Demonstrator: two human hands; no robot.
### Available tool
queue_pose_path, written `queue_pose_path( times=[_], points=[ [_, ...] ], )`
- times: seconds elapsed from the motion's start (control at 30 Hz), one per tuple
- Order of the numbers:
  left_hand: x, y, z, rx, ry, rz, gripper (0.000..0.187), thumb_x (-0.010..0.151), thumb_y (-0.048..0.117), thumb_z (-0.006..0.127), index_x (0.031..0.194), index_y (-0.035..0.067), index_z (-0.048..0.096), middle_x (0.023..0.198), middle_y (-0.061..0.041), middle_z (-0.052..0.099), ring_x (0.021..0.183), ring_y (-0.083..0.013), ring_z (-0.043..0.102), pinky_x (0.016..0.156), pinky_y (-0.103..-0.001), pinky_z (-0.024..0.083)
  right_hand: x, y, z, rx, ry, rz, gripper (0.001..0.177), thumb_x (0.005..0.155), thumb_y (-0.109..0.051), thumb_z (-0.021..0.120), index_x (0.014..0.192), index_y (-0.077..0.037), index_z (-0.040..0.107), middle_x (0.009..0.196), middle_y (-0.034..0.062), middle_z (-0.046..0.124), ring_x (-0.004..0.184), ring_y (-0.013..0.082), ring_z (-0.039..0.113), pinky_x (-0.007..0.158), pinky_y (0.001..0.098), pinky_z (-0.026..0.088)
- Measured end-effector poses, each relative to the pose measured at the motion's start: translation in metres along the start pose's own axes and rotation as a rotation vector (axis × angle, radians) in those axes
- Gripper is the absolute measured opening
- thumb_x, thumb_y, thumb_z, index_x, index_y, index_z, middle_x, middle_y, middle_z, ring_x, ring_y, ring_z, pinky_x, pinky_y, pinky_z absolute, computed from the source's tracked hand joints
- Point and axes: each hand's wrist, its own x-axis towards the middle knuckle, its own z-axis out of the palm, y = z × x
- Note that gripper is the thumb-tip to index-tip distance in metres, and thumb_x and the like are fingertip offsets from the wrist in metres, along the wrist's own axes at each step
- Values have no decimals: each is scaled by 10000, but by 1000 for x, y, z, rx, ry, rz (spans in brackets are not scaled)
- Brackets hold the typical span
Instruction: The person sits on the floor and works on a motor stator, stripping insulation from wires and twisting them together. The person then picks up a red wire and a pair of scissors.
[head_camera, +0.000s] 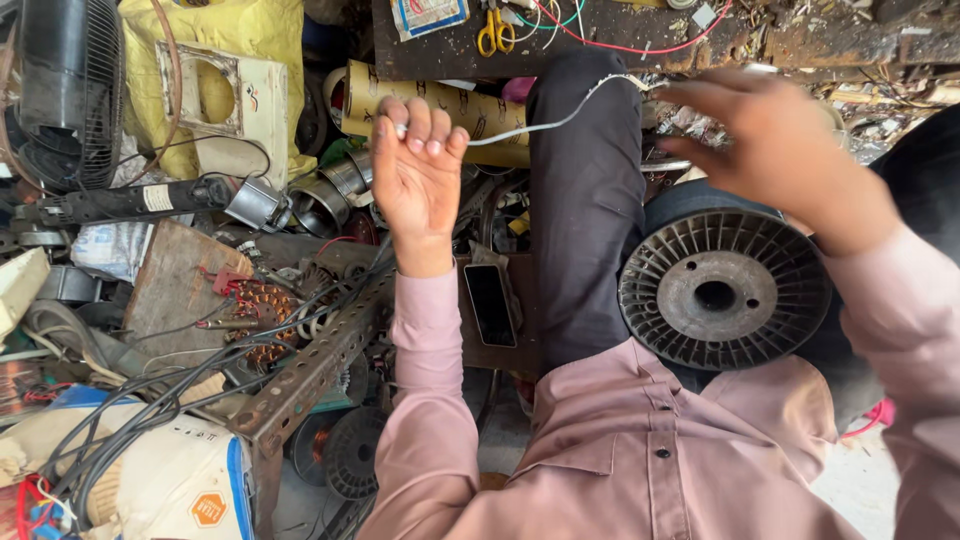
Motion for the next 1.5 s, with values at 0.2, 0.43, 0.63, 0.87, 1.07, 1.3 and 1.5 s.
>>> queue_pose_path(
  times=[0.2,0.43,0.63,0.87,1.07,1.3,1.5],
  points=[
    [-2,-24,27,-239,33,-21,171,1132,233,486,1018,108,457,924,-10,442,926,-157,515,1097,-398,481,46,22,53,104,36,-233,288,908,-140,789,1163,-40,700,1212,144,699,1101,362,682,940,436,564],
    [37,-30,24,-97,80,185,184,1143,253,513,1099,73,505,1071,-53,559,1066,-202,569,1220,-470,404,-9,40,32,446,73,140,80,1056,-33,719,1133,-18,736,1007,113,736,910,214,731,795,283,551],
    [22,-99,75,1333,20,775,213,1010,318,679,1120,160,586,1288,-41,583,1318,-272,519,1142,-506,356,-46,36,15,465,156,215,55,1026,27,722,1079,25,740,976,115,725,879,161,697,782,257,525],
    [20,-173,92,1692,-405,403,208,1028,254,619,1176,111,650,1140,-5,698,1213,-248,644,1270,-663,123,-79,57,19,756,237,335,95,1006,65,733,1099,61,716,973,90,696,875,105,652,768,211,508],
    [22,-196,75,1292,-461,65,209,1052,231,626,1066,25,659,1036,-103,675,888,-275,731,804,-361,556,-106,76,30,851,321,402,71,1021,70,734,1091,79,729,975,109,710,867,129,659,796,228,518],
    [15,-206,74,1235,-520,85,145,1048,169,619,1080,32,657,915,-116,687,812,-306,706,701,-400,533,-114,86,48,1445,489,449,77,1074,-5,671,1078,66,701,929,153,711,861,208,702,836,313,585],
    [9,-211,73,1413,-670,134,89,989,123,662,1066,77,659,883,-103,722,770,-319,720,620,-411,534,-122,101,61,1744,641,629,110,1049,-37,595,963,25,624,860,115,640,758,180,591,695,247,473]
  ],
)
